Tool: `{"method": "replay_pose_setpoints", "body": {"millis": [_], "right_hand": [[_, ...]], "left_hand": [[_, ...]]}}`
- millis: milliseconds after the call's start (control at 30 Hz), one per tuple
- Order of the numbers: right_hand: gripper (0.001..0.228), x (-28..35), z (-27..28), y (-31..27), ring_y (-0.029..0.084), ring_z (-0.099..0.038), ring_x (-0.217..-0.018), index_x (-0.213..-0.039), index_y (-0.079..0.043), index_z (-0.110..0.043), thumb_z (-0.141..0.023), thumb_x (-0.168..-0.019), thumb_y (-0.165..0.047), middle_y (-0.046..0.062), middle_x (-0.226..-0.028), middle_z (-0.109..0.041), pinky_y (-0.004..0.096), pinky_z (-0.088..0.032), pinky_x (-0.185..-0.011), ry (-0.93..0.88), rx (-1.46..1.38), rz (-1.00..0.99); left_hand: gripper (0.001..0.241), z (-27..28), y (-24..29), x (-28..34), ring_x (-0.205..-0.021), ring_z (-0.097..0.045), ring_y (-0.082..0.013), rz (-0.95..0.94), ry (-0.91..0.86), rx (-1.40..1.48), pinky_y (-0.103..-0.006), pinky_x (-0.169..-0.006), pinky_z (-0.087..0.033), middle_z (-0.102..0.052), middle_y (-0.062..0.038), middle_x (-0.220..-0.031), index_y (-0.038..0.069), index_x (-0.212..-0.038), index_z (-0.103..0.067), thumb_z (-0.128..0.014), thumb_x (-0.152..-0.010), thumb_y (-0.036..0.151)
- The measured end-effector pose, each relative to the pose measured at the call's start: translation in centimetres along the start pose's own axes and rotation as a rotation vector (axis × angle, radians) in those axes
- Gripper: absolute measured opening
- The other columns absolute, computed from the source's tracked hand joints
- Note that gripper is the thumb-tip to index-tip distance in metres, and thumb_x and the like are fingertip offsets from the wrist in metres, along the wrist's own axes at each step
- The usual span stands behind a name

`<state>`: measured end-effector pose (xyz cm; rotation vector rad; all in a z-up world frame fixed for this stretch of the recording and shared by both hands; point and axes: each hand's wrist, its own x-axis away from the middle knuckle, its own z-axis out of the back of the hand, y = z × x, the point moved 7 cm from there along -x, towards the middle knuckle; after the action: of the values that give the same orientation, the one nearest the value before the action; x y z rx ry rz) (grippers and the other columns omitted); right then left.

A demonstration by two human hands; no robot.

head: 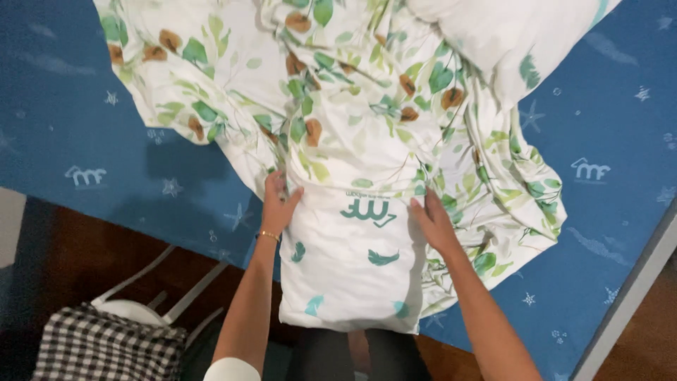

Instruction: The person places a white pillow on the floor, then picks up a floral-patterned pillowcase and inserts the pillow into it. They adjust and smooth the pillowcase around the pillow to ensure it is properly fitted.

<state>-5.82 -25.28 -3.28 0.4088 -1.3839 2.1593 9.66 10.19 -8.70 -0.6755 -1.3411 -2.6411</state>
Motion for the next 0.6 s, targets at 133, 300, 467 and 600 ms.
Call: {"method": "replay_pose_setpoints", "body": {"millis": [133,300,467,600], "right_hand": [[0.091,0.3,-1.8,-0.8,0.05,-0.036,-0.144,-0.158,-0.003,-0.032,-0.065,-0.095,-0.058,0.032,-0.156,-0.037,0.059,-0.03,-0.12,0.003,-0.005,-0.118],[0.105,0.2,-2.9,4.6,0.052,-0.029,-0.148,-0.161,0.003,-0.02,-0.052,-0.096,-0.072,0.038,-0.159,-0.025,0.058,-0.023,-0.126,0.113,0.158,-0.339],[0.083,2.2,-3.2,4.3,0.042,-0.019,-0.155,-0.162,0.003,-0.023,-0.042,-0.105,-0.054,0.032,-0.165,-0.023,0.052,-0.013,-0.13,0.084,-0.214,-0.395],[0.078,2.5,-2.6,2.8,0.037,-0.015,-0.156,-0.165,-0.002,-0.019,-0.036,-0.108,-0.052,0.025,-0.169,-0.018,0.05,-0.012,-0.13,0.026,-0.253,-0.326]], "left_hand": [[0.076,-1.8,-1.3,2.2,-0.138,-0.051,-0.037,0.376,-0.216,0.176,-0.047,-0.118,-0.041,-0.058,-0.024,-0.142,0.017,-0.147,-0.047,-0.079,-0.088,0.054],[0.048,-1.9,0.9,4.1,-0.116,-0.068,-0.0296,0.156,-0.252,0.22,-0.0465,-0.106,-0.049,-0.074,-0.017,-0.117,0.007,-0.123,-0.07,-0.079,-0.094,0.044],[0.037,1.0,11.3,9.2,-0.106,-0.069,-0.0424,-0.051,-0.25,-0.018,-0.0573,-0.104,-0.043,-0.073,-0.02,-0.092,0.007,-0.108,-0.061,-0.068,-0.098,0.043],[0.041,1.1,16.6,12.6,-0.118,-0.063,-0.0481,-0.108,-0.256,0.074,-0.0577,-0.101,-0.052,-0.064,-0.038,-0.119,-0.001,-0.131,-0.055,-0.065,-0.1,0.023]]}}
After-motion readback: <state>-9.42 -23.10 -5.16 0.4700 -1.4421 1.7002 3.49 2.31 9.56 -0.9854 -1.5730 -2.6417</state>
